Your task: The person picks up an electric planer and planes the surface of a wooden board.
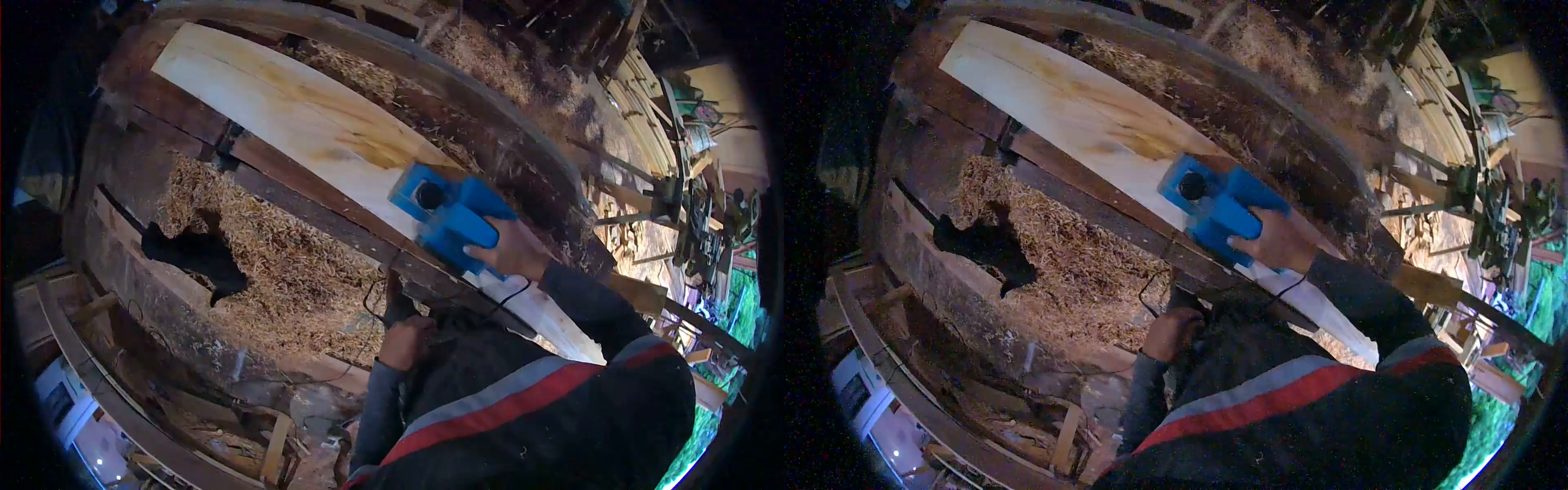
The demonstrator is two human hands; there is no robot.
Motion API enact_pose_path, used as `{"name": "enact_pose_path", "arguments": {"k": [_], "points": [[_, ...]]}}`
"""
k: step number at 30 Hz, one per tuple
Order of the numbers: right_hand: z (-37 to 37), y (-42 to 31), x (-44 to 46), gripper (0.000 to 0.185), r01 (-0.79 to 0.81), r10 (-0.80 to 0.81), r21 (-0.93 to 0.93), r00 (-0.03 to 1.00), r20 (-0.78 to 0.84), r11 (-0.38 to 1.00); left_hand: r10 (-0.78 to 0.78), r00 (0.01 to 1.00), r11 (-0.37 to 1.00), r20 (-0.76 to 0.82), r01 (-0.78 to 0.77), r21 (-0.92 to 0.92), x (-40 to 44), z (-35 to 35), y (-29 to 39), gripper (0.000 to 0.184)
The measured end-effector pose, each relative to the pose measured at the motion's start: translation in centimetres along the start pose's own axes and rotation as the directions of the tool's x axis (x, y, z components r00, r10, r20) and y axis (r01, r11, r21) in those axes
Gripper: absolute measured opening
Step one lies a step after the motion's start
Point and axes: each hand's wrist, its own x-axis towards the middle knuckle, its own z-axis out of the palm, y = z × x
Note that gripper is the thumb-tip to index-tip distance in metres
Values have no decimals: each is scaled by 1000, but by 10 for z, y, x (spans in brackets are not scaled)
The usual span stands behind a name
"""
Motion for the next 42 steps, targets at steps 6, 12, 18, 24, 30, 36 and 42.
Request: {"name": "enact_pose_path", "arguments": {"k": [6,12,18,24,30,36,42], "points": [[27,-93,120,50,-29,27,43,998,55,999,-2,988,995,-157,-13,-97,1,-71,6,15],[91,-173,323,29,66,-69,77,997,40,995,-170,906,973,-388,93,-211,-12,-120,-1,20],[141,-285,504,27,139,-141,148,990,7,979,-310,587,930,-748,26,-366,-41,-138,-7,23],[156,-290,532,34,240,-236,85,970,-50,967,-276,467,935,-840,-72,-347,-47,-120,7,24],[112,-227,406,38,165,-168,78,985,44,983,-232,702,953,-674,25,-302,-63,-106,31,21],[51,-113,167,43,170,-158,234,985,-68,957,-278,882,960,-380,271,-73,-66,-76,6,31],[3,49,-78,55,-178,180,38,981,-75,983,-129,991,974,21,122,193,-26,-19,9,28]]}}
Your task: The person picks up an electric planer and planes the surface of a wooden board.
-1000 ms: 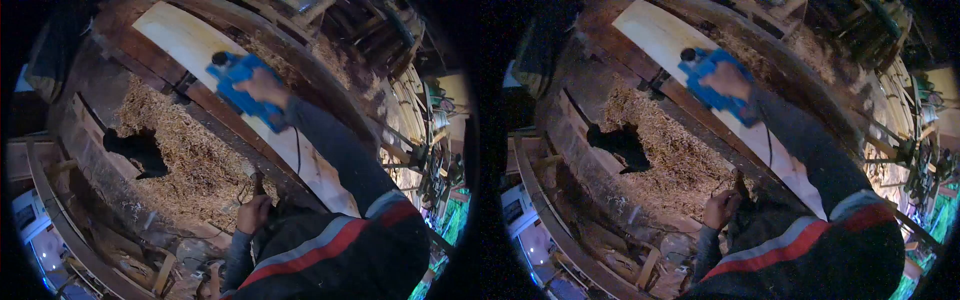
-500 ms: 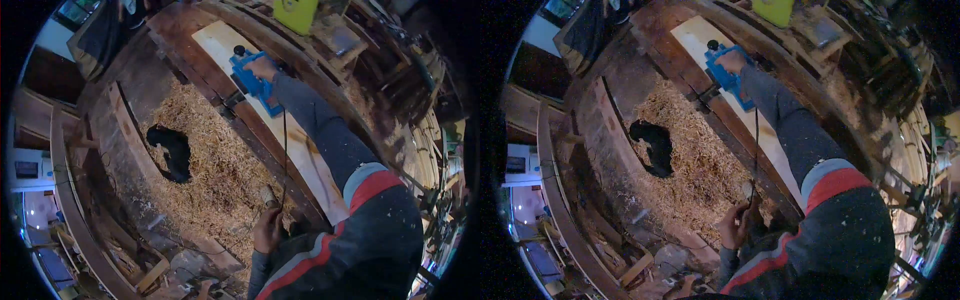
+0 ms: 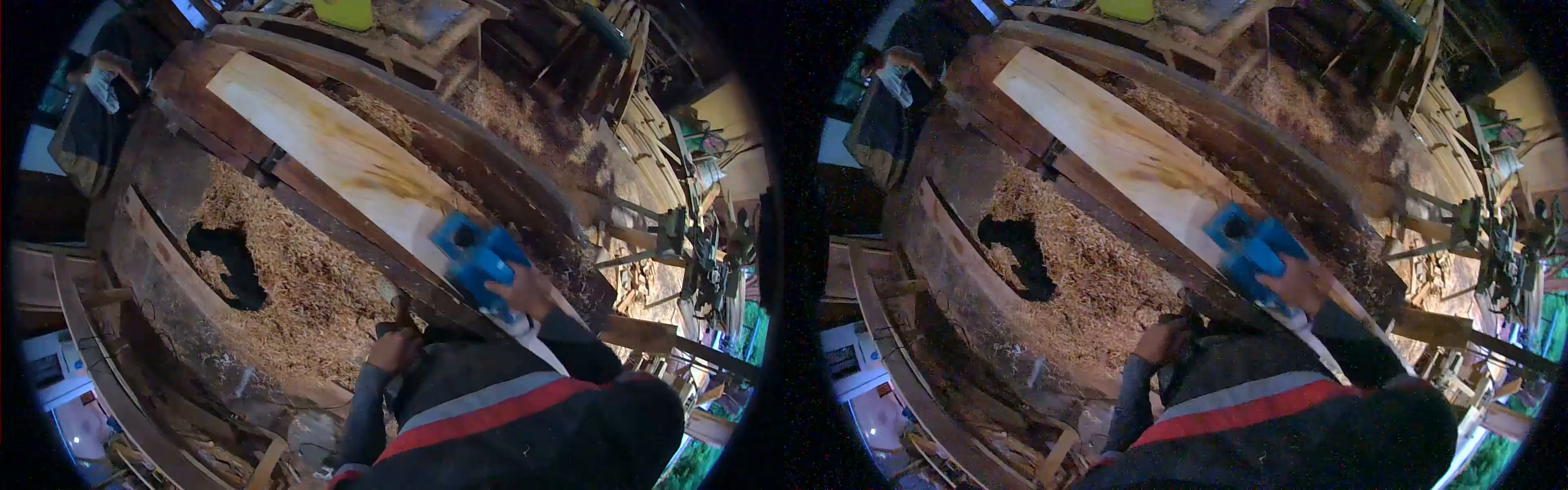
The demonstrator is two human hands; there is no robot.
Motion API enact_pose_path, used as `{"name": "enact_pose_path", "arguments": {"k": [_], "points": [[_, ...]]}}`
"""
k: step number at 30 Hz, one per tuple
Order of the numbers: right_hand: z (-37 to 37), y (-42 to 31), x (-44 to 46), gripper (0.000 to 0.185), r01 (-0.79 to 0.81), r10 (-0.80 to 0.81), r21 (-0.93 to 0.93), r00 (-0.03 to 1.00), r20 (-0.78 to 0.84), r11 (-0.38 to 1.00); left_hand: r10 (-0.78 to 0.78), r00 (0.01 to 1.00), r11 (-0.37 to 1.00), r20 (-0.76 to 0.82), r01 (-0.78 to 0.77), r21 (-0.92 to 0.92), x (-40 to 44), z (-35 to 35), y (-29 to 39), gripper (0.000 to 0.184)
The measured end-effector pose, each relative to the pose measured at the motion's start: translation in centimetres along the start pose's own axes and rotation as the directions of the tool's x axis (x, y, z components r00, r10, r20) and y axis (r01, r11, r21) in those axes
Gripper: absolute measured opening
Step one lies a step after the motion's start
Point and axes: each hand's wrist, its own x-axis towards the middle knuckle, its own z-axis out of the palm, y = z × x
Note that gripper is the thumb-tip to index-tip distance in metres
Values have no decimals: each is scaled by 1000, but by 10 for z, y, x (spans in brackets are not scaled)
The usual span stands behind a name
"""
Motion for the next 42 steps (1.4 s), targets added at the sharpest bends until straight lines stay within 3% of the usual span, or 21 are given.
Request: {"name": "enact_pose_path", "arguments": {"k": [1,3,4,6,8,11,13,15,17,19,21,23,28,31,33,36,37,39,40,41,42], "points": [[-12,17,-35,50,54,-56,-72,998,-39,996,-3,1000,1000,3,3,-3,6,14,7,28],[-22,90,-93,57,-108,108,-35,994,-5,994,215,976,970,-12,-215,-116,23,44,22,29],[-30,113,-118,59,-194,194,-11,980,33,981,208,978,971,-15,-208,-116,27,59,37,29],[-53,118,-165,67,-281,270,70,954,134,957,408,911,889,-59,-412,-200,34,89,61,27],[-59,127,-183,73,-281,261,106,950,170,954,392,920,900,14,-380,-214,41,112,76,26],[-64,114,-191,73,-268,273,-65,957,101,961,329,937,917,114,-289,-274,36,120,87,26],[-69,70,-155,70,-304,317,-107,937,145,947,287,950,925,121,-242,-292,36,114,87,26],[-45,85,-124,67,-116,123,-236,992,16,965,155,978,986,141,-144,-83,35,107,82,27],[-46,24,-72,63,70,-65,-188,997,32,980,176,978,984,113,-171,-52,38,110,51,27],[-42,-29,-21,62,-26,39,-73,983,178,997,193,977,981,85,-192,-23,37,93,40,28],[-13,-44,31,57,43,-52,58,986,158,997,2,999,1000,41,-2,-19,26,51,55,27],[12,-69,84,54,130,-155,173,978,140,976,-32,999,999,8,32,-31,22,36,46,28],[63,-174,217,38,188,-203,113,969,139,976,-93,985,990,-147,75,-123,10,17,18,26],[86,-251,286,31,63,-87,114,973,215,991,-76,934,954,-350,-34,-299,1,10,2,22],[111,-282,346,39,294,-308,96,927,215,951,-216,834,918,-508,-3,-396,-4,-4,7,19],[137,-345,411,39,301,-317,105,924,215,948,-380,741,814,-554,-18,-581,-9,-33,13,20],[149,-360,437,40,290,-316,163,935,163,943,-379,734,817,-563,-19,-576,-7,-37,8,20],[171,-383,484,40,294,-325,224,939,113,929,-238,603,885,-762,-189,-426,-3,-43,-3,23],[177,-394,506,40,304,-343,283,934,98,910,-384,677,753,-627,-164,-638,-6,-62,9,26],[177,-411,507,39,313,-360,342,929,82,886,-381,665,760,-642,-171,-627,1,-63,5,26],[171,-426,508,35,324,-343,213,937,60,922,-331,649,783,-685,-217,-584,7,-58,1,27]]}}
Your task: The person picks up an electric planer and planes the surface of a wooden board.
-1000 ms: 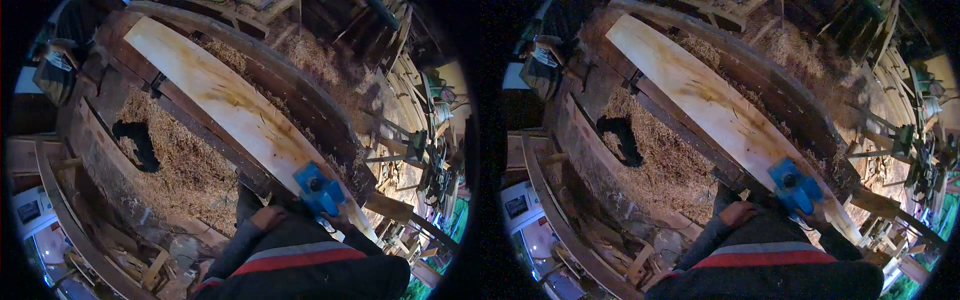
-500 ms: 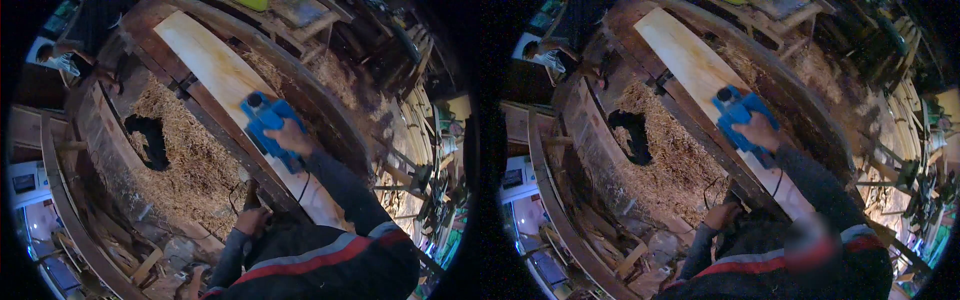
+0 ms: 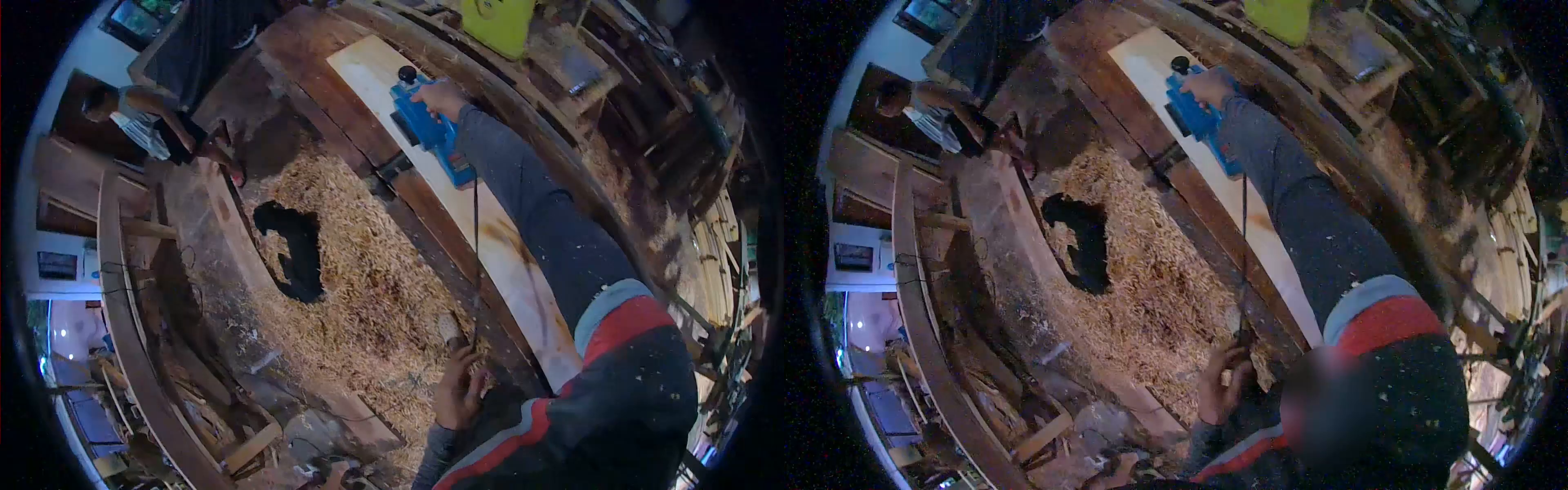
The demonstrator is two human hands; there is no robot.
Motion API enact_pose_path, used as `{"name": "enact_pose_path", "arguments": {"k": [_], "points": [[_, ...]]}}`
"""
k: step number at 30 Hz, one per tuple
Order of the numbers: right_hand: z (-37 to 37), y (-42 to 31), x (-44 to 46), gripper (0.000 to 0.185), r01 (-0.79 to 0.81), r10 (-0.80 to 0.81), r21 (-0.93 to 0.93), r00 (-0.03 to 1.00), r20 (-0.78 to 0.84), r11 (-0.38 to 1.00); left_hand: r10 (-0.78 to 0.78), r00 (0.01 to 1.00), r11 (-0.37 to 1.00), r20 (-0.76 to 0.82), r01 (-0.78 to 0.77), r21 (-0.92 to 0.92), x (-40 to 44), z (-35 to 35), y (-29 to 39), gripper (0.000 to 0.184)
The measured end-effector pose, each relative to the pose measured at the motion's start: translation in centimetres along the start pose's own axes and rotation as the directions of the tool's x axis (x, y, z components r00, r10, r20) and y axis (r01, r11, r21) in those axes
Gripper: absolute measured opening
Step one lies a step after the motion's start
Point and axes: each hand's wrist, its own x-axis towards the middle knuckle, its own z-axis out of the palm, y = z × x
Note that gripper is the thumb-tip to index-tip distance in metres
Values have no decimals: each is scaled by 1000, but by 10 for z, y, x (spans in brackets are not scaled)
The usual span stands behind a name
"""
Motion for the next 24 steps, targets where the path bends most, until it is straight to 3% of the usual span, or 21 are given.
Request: {"name": "enact_pose_path", "arguments": {"k": [2,4,5,7,9,11,13,17,19,20,22,24], "points": [[3,-14,12,34,2,-2,-26,1000,-8,1000,200,980,978,-7,-199,67,13,-3,2,26],[3,-9,16,32,-17,16,-57,1000,-19,998,181,983,982,-32,-179,61,16,-4,6,26],[4,11,19,31,225,-225,-198,974,23,954,150,988,988,-40,-148,40,14,-3,9,25],[1,19,16,30,459,-454,-333,886,98,824,109,994,993,-7,-109,-47,7,-8,15,27],[-7,28,-26,29,271,-255,-215,962,102,938,57,997,990,47,-50,-132,-7,-15,21,29],[-23,33,-82,29,103,-88,-145,991,104,984,-20,995,997,93,13,76,-22,-15,22,28],[-41,50,-148,30,-58,67,-89,993,98,994,3,993,999,117,-7,33,-37,-10,21,28],[-97,90,-312,27,-215,218,-50,974,68,975,77,957,972,280,-134,192,-63,2,21,29],[-122,97,-408,25,-170,170,72,985,10,983,49,911,985,410,-113,133,-77,10,27,27],[-134,113,-453,29,-124,124,44,992,-5,991,55,902,984,428,-121,129,-84,16,23,27],[-162,160,-535,39,-76,77,-104,997,1,992,21,825,911,565,-248,329,-93,31,2,30],[-191,155,-619,53,-40,43,-158,999,13,987,27,779,888,627,-307,343,-96,47,-25,29]]}}
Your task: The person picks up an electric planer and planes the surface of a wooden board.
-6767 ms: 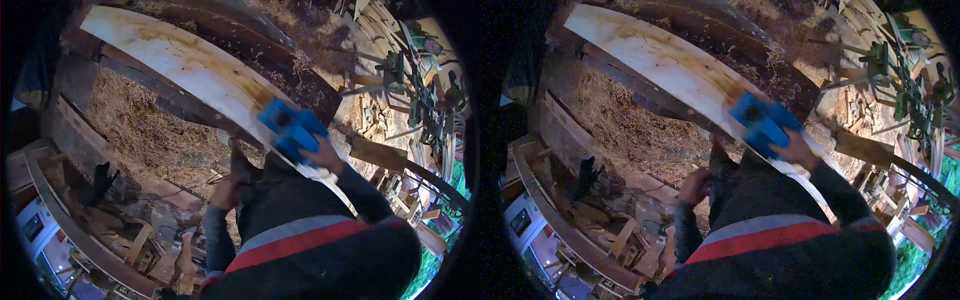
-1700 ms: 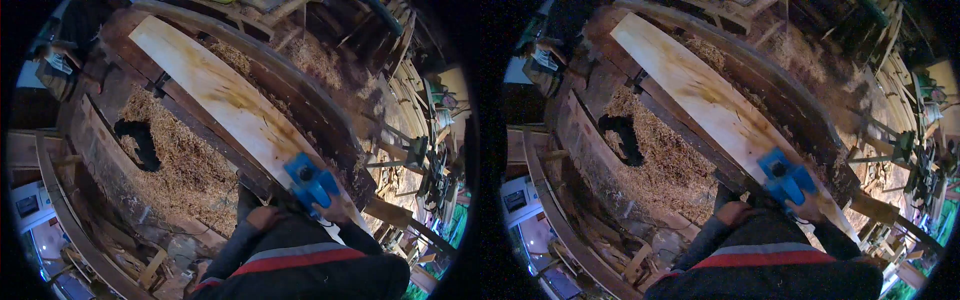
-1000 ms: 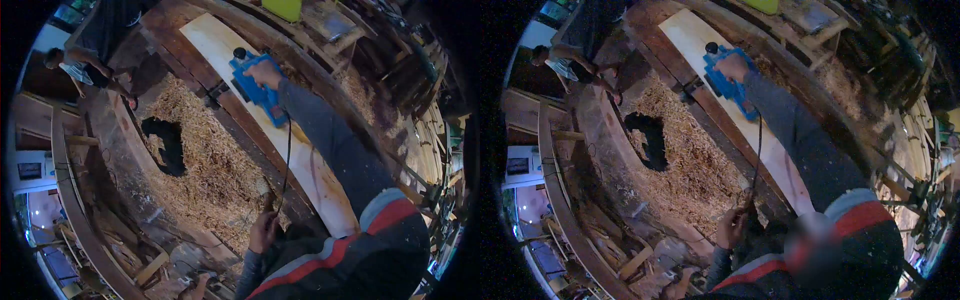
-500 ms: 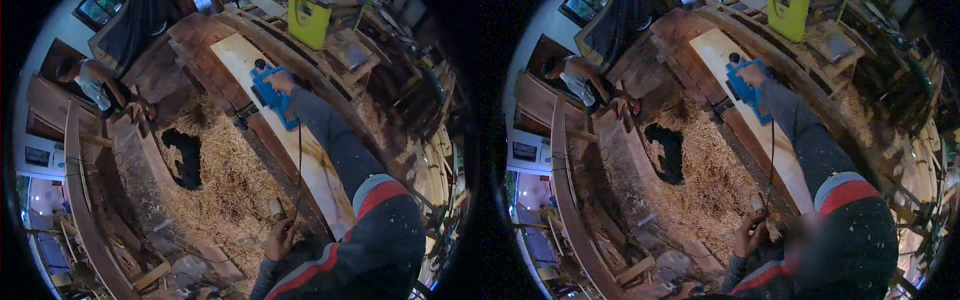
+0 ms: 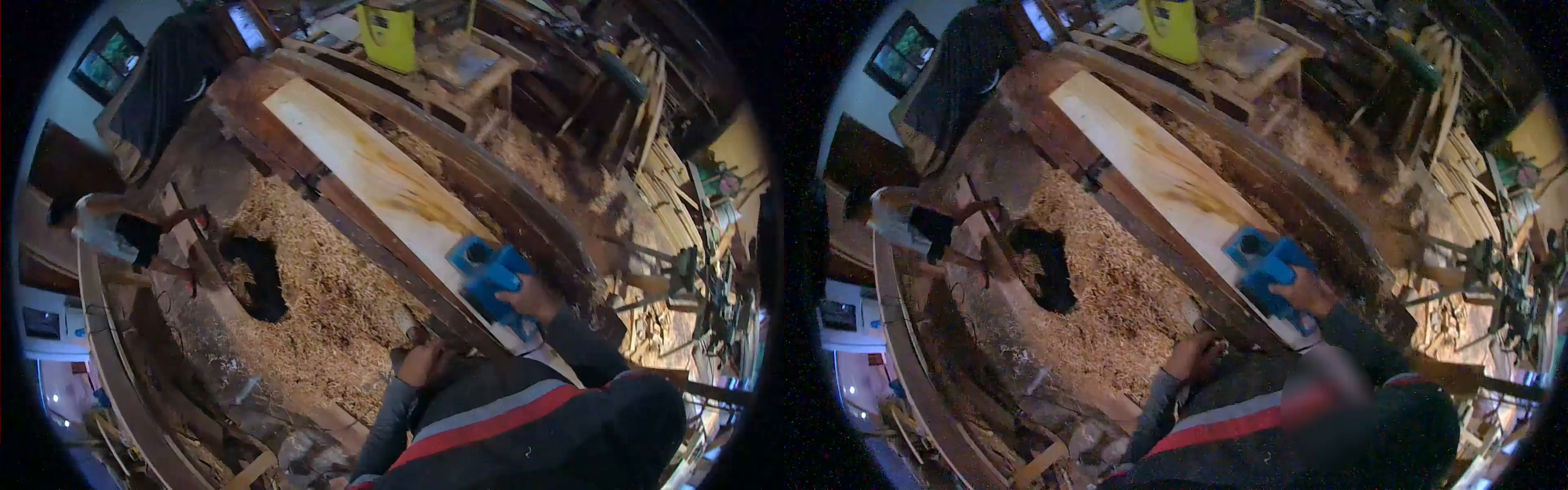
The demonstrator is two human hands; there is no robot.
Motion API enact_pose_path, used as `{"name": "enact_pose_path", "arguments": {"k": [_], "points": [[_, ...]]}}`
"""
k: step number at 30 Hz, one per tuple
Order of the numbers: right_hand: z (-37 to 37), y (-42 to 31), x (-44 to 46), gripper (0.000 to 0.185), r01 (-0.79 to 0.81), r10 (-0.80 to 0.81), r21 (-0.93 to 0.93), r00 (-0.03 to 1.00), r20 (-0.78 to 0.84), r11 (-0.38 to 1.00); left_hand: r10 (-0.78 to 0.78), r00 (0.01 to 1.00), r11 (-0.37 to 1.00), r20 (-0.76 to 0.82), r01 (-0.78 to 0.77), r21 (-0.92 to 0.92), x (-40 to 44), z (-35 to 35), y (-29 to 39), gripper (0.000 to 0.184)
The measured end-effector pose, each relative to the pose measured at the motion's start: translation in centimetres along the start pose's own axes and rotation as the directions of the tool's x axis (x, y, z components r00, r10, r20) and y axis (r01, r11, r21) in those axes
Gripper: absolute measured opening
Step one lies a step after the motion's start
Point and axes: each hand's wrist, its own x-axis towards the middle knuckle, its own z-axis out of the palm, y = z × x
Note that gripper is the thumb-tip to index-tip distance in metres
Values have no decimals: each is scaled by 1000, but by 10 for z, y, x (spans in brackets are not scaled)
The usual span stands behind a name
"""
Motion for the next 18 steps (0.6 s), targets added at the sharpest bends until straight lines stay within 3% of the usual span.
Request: {"name": "enact_pose_path", "arguments": {"k": [1,2,4,5,7,9,10,11,12,13,15,16,17,18], "points": [[-13,11,-38,53,-26,26,1,1000,-5,1000,29,998,998,53,-32,51,0,12,-2,29],[-26,23,-77,57,-313,314,-31,949,25,949,24,996,999,82,-27,43,-2,17,10,29],[-40,42,-154,60,-601,604,-54,796,47,797,96,983,994,157,-103,35,4,24,32,27],[-47,44,-187,62,-583,582,-53,813,-31,811,93,978,995,186,-100,29,12,27,41,27],[-57,51,-249,64,-573,566,-46,817,-111,818,-77,944,981,320,14,195,33,32,57,34],[-58,61,-304,67,-651,685,216,707,-178,728,83,943,984,323,-128,121,68,36,67,30],[-54,73,-332,67,-652,688,226,702,-182,724,101,963,990,251,-122,70,96,46,65,27],[-49,91,-361,65,-609,699,357,675,-237,709,115,978,993,173,-120,17,129,55,59,24],[-42,111,-393,62,-546,709,477,644,-288,689,354,935,929,35,-356,107,162,57,58,22],[-39,139,-437,57,-644,692,254,676,-253,722,443,896,879,-26,-428,210,210,66,34,26],[-4,201,-538,49,-650,565,-146,733,-380,745,408,912,830,-38,-354,431,275,60,55,33],[-8,163,-524,43,-692,653,82,627,-426,718,417,907,830,-62,-352,432,296,60,51,33],[-12,94,-490,38,-671,783,416,453,-426,614,398,917,755,-34,-306,580,318,63,42,36],[-11,65,-483,34,-626,840,565,340,-422,537,362,932,666,-12,-250,703,333,68,34,40]]}}
